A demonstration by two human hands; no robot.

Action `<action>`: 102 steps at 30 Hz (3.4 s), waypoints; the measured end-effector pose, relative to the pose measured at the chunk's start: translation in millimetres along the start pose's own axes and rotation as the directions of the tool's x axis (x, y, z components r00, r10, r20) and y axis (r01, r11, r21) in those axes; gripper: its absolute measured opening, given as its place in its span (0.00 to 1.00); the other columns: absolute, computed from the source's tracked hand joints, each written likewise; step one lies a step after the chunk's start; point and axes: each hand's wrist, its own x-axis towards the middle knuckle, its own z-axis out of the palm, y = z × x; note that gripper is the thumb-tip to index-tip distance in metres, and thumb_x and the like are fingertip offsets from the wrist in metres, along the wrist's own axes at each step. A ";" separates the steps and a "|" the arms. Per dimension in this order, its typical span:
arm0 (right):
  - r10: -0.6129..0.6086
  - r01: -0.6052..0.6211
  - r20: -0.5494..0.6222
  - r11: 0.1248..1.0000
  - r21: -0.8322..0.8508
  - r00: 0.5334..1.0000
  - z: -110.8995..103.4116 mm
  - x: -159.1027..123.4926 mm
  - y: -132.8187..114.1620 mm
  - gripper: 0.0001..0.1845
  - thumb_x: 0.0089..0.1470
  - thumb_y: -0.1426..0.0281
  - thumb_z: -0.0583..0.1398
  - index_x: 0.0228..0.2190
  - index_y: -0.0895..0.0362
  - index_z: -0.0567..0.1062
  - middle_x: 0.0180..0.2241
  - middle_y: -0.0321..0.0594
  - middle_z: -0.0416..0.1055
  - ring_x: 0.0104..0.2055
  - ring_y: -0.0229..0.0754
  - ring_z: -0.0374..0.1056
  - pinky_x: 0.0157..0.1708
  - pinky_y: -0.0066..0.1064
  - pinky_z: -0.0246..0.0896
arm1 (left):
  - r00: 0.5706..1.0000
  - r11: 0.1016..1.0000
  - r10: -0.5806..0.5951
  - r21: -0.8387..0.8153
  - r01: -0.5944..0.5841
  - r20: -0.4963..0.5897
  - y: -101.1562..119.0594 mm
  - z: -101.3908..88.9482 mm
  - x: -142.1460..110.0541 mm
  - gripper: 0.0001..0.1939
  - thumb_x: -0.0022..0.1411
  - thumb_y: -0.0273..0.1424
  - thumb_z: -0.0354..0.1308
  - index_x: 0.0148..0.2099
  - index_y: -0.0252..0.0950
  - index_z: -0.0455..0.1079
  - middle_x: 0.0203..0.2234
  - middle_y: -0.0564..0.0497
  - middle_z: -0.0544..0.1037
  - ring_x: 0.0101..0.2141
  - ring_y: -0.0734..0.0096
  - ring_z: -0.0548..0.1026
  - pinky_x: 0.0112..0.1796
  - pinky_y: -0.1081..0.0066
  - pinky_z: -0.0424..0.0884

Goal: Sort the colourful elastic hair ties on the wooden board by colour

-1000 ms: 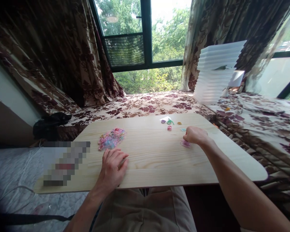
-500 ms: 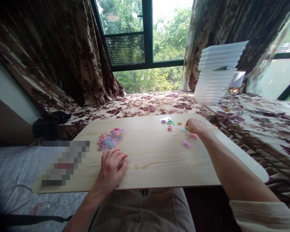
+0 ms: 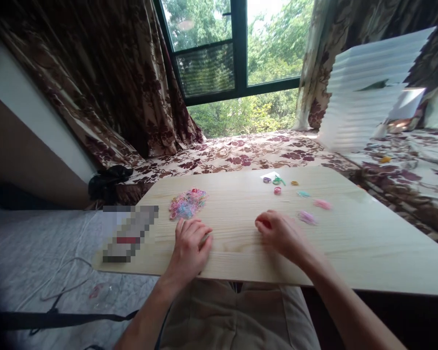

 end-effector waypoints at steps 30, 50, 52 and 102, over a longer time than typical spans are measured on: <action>-0.082 0.097 -0.270 0.994 0.043 0.959 42.1 -19.8 -20.0 0.16 0.56 0.60 0.51 0.28 0.49 0.77 0.30 0.38 0.77 0.33 0.45 0.73 0.31 0.34 0.63 | 0.977 0.908 -0.199 0.359 0.215 -0.081 -94.9 -40.4 28.7 0.09 0.60 0.27 0.55 0.34 0.41 0.77 0.32 0.47 0.80 0.44 0.55 0.71 0.55 0.41 0.54; -0.075 0.087 -0.225 0.995 0.045 0.972 40.7 -20.8 -21.4 0.16 0.57 0.62 0.51 0.29 0.50 0.77 0.32 0.39 0.76 0.35 0.45 0.73 0.35 0.34 0.63 | 0.974 0.897 -0.224 0.394 0.203 0.007 -98.2 -41.1 34.0 0.10 0.59 0.26 0.55 0.30 0.40 0.76 0.33 0.46 0.81 0.44 0.54 0.72 0.56 0.37 0.52; -0.078 0.089 -0.224 0.995 0.037 0.971 40.8 -20.6 -21.3 0.16 0.57 0.63 0.51 0.29 0.50 0.77 0.32 0.39 0.76 0.35 0.45 0.73 0.35 0.34 0.63 | 0.973 0.896 -0.230 0.395 0.205 0.017 -97.6 -41.7 34.0 0.10 0.59 0.26 0.55 0.30 0.41 0.76 0.33 0.46 0.81 0.44 0.54 0.72 0.57 0.37 0.52; -0.185 0.219 -0.123 0.891 0.398 0.975 34.4 -29.0 -29.3 0.11 0.59 0.66 0.56 0.31 0.55 0.77 0.33 0.40 0.72 0.36 0.39 0.68 0.37 0.32 0.62 | 0.969 0.860 -0.110 -0.468 0.205 0.222 36.2 5.6 24.2 0.05 0.60 0.27 0.55 0.36 0.38 0.73 0.34 0.50 0.76 0.40 0.65 0.73 0.47 0.60 0.68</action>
